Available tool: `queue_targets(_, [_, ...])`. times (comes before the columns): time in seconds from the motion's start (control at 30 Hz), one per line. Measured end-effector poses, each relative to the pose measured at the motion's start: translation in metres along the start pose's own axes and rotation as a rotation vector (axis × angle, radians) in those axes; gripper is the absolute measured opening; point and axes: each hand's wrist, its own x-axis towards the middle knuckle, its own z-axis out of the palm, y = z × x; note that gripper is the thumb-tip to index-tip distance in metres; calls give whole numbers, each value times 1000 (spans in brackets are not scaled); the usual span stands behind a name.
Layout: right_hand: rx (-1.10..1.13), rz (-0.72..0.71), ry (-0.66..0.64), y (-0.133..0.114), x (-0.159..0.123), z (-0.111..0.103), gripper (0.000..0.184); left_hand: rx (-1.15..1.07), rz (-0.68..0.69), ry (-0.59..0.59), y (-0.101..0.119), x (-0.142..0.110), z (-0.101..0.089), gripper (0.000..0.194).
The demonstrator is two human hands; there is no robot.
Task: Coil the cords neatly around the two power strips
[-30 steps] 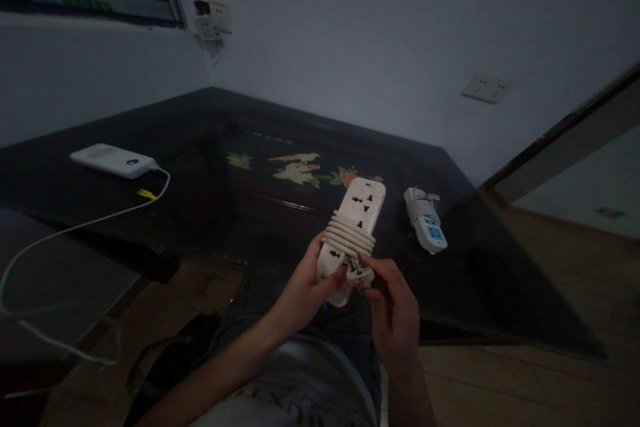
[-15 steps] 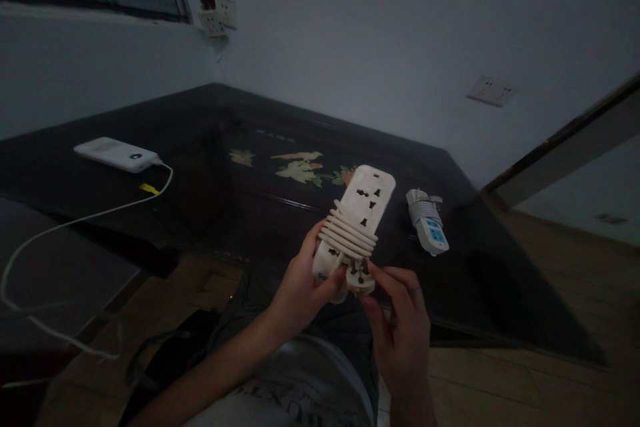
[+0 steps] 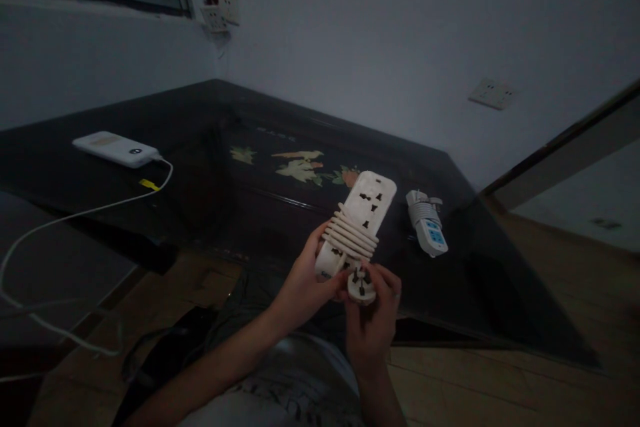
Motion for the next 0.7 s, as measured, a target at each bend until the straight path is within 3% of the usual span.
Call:
queue_targets(0.13, [194,142,71,3,0,-1,35,-72,-124,35,-5,6,-4,62])
queue_targets(0.23, [315,211,140,4,4,-3,36,-202,-258,-45,-11,8,-7,51])
queue_targets(0.4, [492,244,114,6,18,-8,35,-420,-383,-149,-21,7,-9,50])
queue_targets(0.57, [565,243,84,14,30,-9,37,-545,-399,-160,-22,5,-13,44])
queue_targets(0.7, [678,333,91,24,35,-1,33,-569,-319,-148,-14,4,-15,43])
